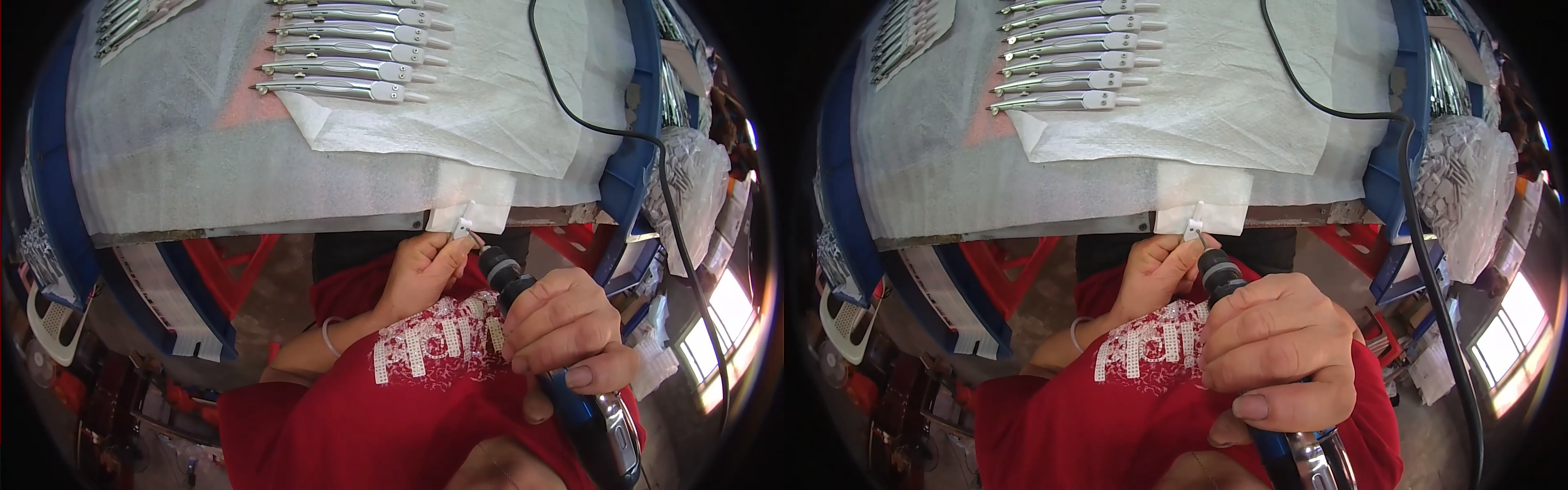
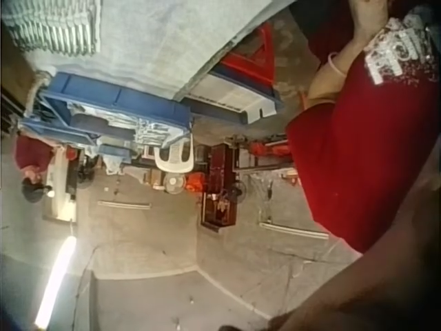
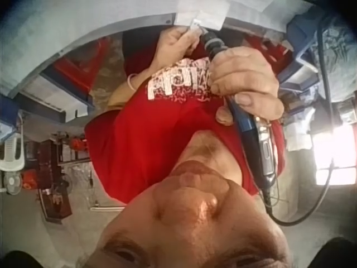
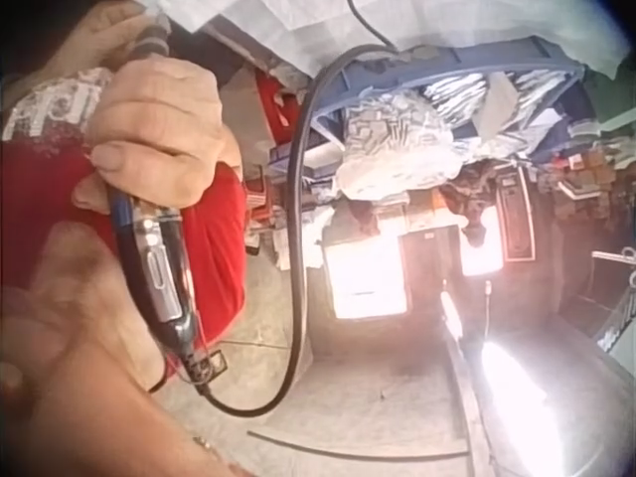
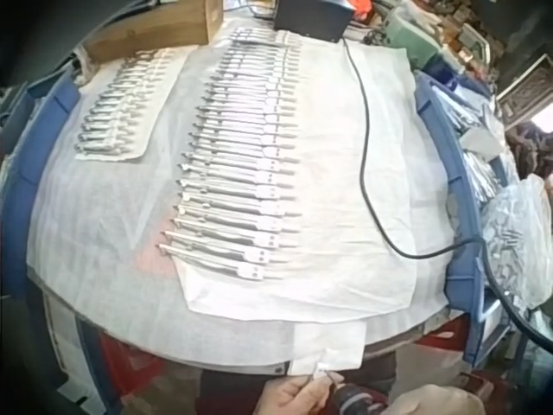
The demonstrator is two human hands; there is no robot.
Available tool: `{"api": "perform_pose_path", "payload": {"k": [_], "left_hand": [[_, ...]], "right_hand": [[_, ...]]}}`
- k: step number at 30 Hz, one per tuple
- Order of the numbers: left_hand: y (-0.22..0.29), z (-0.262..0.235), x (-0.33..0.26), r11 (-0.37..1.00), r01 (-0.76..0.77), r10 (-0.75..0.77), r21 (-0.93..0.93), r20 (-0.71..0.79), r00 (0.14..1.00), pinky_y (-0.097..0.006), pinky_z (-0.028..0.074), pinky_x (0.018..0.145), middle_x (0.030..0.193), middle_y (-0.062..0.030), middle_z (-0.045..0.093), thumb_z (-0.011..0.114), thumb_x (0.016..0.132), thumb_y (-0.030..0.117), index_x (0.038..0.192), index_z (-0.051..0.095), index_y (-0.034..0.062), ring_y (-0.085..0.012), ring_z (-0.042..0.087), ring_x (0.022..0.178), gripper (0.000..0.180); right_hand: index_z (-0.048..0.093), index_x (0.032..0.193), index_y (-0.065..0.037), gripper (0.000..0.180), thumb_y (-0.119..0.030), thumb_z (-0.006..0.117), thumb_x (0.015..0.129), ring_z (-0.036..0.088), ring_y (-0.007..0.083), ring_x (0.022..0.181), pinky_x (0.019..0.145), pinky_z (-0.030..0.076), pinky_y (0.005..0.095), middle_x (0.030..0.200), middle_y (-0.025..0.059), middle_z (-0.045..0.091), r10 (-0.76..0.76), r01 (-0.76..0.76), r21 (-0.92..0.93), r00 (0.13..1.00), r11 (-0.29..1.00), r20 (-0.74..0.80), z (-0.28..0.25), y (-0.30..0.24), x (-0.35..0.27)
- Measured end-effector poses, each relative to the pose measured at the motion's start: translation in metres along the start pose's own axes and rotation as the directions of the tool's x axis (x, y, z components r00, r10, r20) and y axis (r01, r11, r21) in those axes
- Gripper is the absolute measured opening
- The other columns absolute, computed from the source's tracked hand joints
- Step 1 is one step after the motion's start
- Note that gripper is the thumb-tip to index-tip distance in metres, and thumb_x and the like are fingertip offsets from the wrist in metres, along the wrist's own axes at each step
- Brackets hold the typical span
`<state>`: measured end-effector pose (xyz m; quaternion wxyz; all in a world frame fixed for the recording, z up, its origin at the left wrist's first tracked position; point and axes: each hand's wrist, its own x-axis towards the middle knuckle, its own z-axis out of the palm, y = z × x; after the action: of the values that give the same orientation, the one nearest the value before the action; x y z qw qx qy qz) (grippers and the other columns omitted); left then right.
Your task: Polishing small metal components using a handheld rotary tool at a workshop station.
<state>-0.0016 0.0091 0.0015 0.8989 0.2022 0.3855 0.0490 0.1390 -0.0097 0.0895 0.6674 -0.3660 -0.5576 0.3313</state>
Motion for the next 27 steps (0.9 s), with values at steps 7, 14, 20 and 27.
{"api": "perform_pose_path", "payload": {"k": [7, 14, 20, 27], "left_hand": [[0.000, 0.001, 0.001, 1.000, 0.011, -0.011, 0.005, -0.019, 1.000, -0.017, 0.031, 0.046, 0.061, 0.0059, 0.049, 0.052, 0.095, 0.017, 0.096, 0.065, -0.0001, -0.0005, 0.040, 0.052, 0.021], [0.000, 0.001, 0.001, 1.000, 0.010, -0.009, 0.029, -0.039, 0.999, -0.017, 0.033, 0.047, 0.061, 0.0057, 0.049, 0.052, 0.094, 0.015, 0.095, 0.065, -0.0006, -0.0008, 0.041, 0.054, 0.021], [0.000, 0.001, 0.001, 0.997, -0.014, 0.017, 0.079, -0.039, 0.999, -0.019, 0.035, 0.049, 0.062, 0.0053, 0.051, 0.053, 0.094, 0.014, 0.094, 0.065, -0.0016, -0.0014, 0.043, 0.056, 0.020], [-0.004, 0.001, 0.002, 0.999, -0.043, 0.045, 0.026, -0.043, 0.998, -0.016, 0.028, 0.046, 0.064, 0.0072, 0.051, 0.055, 0.093, 0.014, 0.092, 0.066, 0.0028, 0.0000, 0.040, 0.053, 0.016]], "right_hand": [[0.049, 0.088, -0.002, 0.032, -0.006, 0.075, 0.071, 0.061, 0.0233, 0.055, 0.048, 0.052, 0.0329, 0.069, 0.0155, 0.062, -0.017, 0.017, -0.018, 1.000, 1.000, -0.006, 0.003, 0.001, 0.000], [0.049, 0.080, 0.001, 0.018, -0.002, 0.064, 0.070, 0.061, 0.0241, 0.054, 0.048, 0.051, 0.0334, 0.068, 0.0170, 0.061, -0.014, 0.013, 0.027, 1.000, 1.000, 0.014, 0.002, 0.009, 0.003], [0.049, 0.081, 0.001, 0.016, 0.000, 0.062, 0.071, 0.060, 0.0237, 0.051, 0.046, 0.050, 0.0322, 0.065, 0.0166, 0.060, -0.002, 0.000, 0.069, 1.000, 0.998, 0.025, 0.002, 0.012, 0.007], [0.049, 0.083, 0.001, 0.021, -0.002, 0.066, 0.072, 0.059, 0.0237, 0.051, 0.046, 0.050, 0.0317, 0.065, 0.0162, 0.060, 0.002, -0.003, 0.045, 1.000, 0.999, 0.026, 0.003, 0.011, 0.008]]}}
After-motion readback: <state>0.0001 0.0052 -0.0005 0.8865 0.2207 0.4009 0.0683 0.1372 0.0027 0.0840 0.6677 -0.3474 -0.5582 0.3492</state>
